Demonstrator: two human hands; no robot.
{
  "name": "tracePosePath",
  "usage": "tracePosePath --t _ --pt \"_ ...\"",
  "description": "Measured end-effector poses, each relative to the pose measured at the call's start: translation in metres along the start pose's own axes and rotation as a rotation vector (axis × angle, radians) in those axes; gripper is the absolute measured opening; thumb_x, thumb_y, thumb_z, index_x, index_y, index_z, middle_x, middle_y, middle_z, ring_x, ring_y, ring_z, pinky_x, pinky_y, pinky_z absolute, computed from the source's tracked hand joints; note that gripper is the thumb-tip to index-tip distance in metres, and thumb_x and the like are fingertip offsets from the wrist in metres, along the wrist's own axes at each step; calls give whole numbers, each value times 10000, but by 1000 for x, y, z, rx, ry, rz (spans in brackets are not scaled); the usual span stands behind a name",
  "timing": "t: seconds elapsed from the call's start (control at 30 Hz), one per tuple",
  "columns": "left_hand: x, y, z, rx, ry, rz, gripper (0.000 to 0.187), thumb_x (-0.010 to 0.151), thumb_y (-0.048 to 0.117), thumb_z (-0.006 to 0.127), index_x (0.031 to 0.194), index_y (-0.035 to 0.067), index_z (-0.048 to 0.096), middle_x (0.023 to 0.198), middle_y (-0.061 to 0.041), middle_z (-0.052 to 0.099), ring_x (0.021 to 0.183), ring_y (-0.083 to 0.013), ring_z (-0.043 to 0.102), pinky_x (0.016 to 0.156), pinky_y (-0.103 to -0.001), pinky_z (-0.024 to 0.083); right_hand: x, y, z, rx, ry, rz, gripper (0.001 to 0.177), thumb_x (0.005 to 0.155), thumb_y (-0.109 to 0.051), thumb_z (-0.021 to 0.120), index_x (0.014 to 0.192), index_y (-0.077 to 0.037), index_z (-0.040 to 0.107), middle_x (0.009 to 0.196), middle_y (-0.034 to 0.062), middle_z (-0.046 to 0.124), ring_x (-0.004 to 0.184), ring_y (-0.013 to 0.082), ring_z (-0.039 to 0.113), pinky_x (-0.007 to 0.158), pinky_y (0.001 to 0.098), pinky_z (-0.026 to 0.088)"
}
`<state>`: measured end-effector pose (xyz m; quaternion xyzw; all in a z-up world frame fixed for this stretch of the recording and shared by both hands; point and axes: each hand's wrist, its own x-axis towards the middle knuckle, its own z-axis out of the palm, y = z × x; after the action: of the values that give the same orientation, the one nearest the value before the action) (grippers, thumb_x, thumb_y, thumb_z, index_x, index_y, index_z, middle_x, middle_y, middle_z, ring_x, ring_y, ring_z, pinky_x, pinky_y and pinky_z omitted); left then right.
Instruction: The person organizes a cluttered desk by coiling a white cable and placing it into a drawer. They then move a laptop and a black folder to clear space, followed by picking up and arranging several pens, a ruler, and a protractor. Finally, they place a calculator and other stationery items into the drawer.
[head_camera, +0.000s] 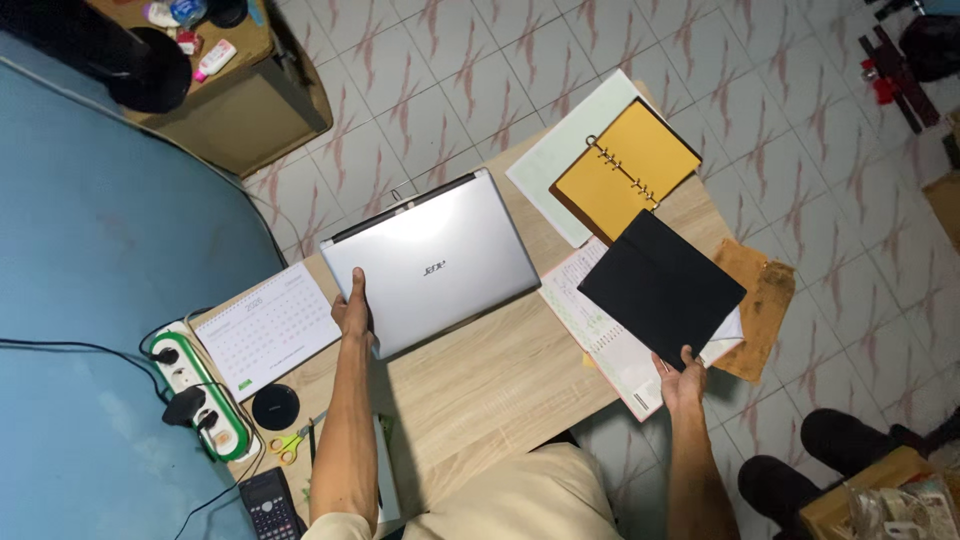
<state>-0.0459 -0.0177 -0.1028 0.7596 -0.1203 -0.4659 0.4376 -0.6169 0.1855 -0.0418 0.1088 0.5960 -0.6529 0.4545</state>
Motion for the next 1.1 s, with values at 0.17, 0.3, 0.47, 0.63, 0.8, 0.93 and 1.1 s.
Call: tracePosePath --t 0.17,0.3,0.47,0.63,0.8,0.93,1.1 --pt "8 -1 4 128 40 -12 1157 729 677 856 1363 -177 399 1335 -278 575 1238 -334 582 1071 -435 461 4 1 -8 1 -58 -16 553 1011 -198 634 1529 -184 440 1425 118 565 1258 390 574 1016 521 530" --pt "-19 21 0 357 34 21 1028 770 712 759 1341 -119 563 1344 -261 621 1256 -362 599 1089 -439 457 7 1 -15 94 -17 26 591 973 -171 647 1513 -237 416 1400 99 564 1260 373 572 1020 507 543" --pt "-49 13 -8 511 1 184 978 758 641 795 1376 -67 525 1348 -247 616 1270 -372 586 1103 -434 435 8 8 -21 103 -67 -5 622 947 -186 651 1516 -249 406 1407 116 538 1170 329 628 954 467 587" --pt "-60 -17 -16 572 15 179 961 797 621 791 1417 -50 494 1381 -244 597 1301 -372 558 1124 -435 409 7 21 -24 -430 114 96 570 1026 -330 669 1358 51 405 1150 288 642 902 441 703 719 457 591" --pt "-65 -29 -21 518 31 271 908 809 524 801 1435 -48 476 1392 -235 595 1293 -364 569 1118 -427 414 -2 22 -48 -1110 175 -100 603 973 -484 767 1128 81 625 1019 278 705 979 470 682 749 528 561" --pt "-69 -26 -20 605 68 300 914 860 504 828 1466 -57 439 1415 -273 544 1313 -398 512 1120 -446 384 -8 17 -63 -1130 569 -468 731 789 -474 907 1162 40 545 1161 305 595 1075 483 581 870 617 489" --pt "-78 -24 -13 473 43 348 862 864 446 804 1459 -63 447 1432 -240 571 1325 -358 546 1136 -426 399 -6 17 -74 -483 185 260 531 866 -415 750 1226 -47 618 1190 144 684 1083 339 666 909 558 510"
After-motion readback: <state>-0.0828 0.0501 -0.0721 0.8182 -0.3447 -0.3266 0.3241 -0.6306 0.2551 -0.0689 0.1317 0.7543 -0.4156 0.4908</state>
